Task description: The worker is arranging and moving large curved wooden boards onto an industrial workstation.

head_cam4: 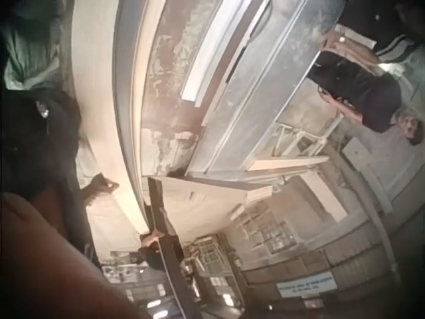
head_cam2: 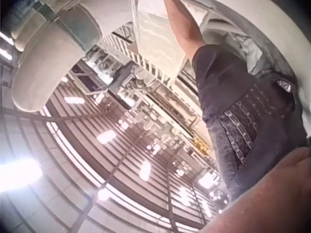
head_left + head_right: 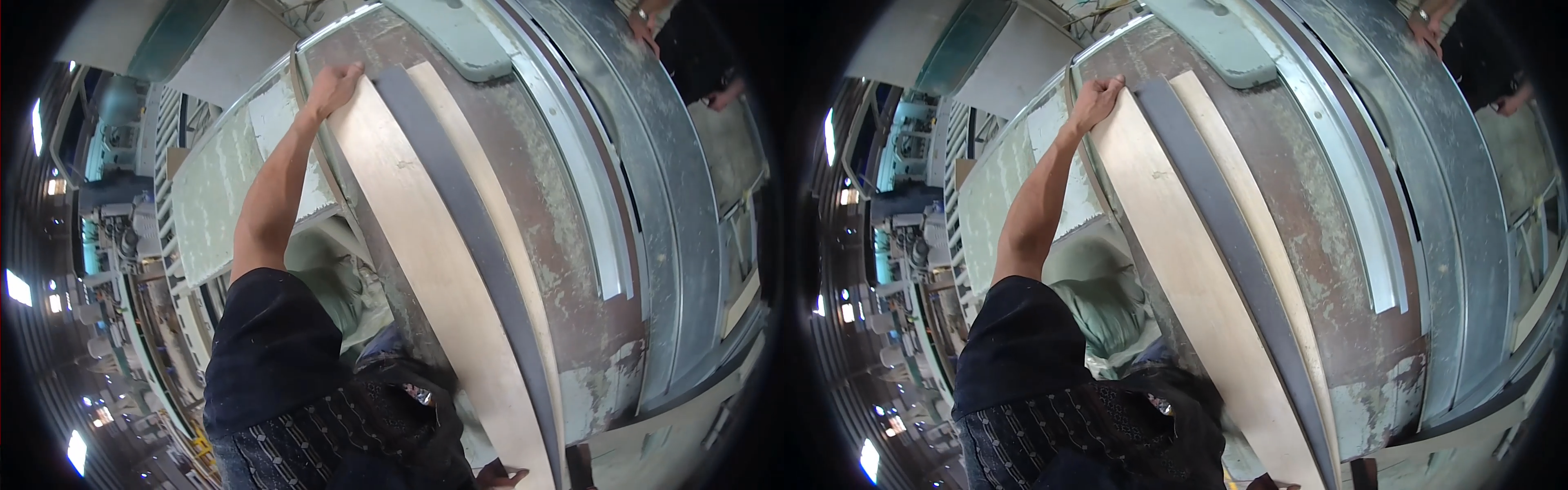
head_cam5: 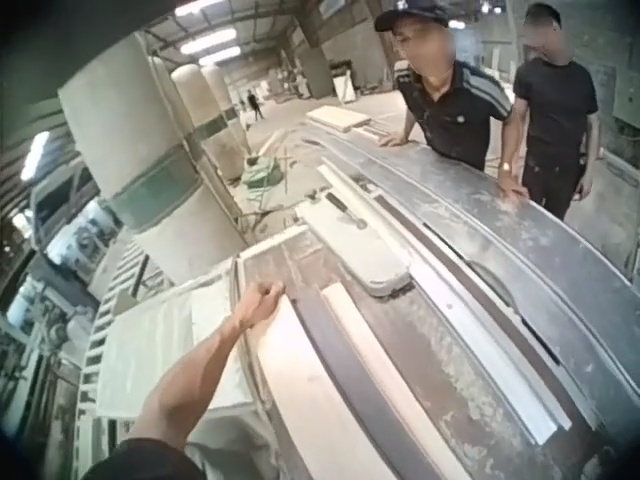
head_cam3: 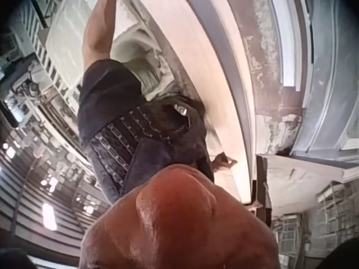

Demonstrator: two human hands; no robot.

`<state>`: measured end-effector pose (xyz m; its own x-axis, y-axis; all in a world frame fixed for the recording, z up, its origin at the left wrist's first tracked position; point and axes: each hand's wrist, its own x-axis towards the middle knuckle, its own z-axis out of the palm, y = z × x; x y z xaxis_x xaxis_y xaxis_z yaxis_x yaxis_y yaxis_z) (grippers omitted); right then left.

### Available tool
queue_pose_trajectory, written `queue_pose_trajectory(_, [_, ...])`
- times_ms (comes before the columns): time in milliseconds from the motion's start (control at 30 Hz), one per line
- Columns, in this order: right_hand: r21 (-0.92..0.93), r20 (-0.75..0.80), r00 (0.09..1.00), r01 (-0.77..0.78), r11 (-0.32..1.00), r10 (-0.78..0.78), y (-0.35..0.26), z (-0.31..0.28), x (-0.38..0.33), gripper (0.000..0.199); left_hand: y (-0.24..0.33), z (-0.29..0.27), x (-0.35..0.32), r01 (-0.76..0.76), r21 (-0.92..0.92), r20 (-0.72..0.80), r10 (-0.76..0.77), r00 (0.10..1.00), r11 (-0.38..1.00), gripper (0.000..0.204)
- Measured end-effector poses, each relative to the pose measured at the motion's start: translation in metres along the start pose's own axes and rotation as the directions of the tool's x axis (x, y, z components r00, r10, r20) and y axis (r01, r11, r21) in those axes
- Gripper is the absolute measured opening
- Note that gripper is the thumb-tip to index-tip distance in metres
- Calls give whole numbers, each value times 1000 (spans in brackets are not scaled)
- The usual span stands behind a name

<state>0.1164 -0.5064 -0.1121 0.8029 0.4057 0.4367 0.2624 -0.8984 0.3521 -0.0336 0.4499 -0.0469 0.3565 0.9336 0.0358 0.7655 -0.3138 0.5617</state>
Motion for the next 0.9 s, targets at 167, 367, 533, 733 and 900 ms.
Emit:
queue_pose_trajectory(167, [110,0,993,116,987,-116,-32,-20,44,38,6,-5,-9,-70,-86,89,78,993,994,56])
queue_pose_trajectory(367, [215,32,972,220,951,-232,-11,-25,58,48,9,-19,-4,80,-117,196,-56,979,990,74])
queue_pose_trajectory(533, [289,123,959,211,934,-255,31,-28,16,57,2,-21,-1,90,-203,239,-39,970,975,76])
queue_pose_trajectory(733, [386,258,936,127,914,-239,64,-4,-25,67,-11,-15,-1,115,-208,181,-77,980,971,76])
queue_pose_trajectory(900, [459,368,902,35,888,-225,87,34,-24,76,7,6,-9,172,-32,-53,-174,983,985,90])
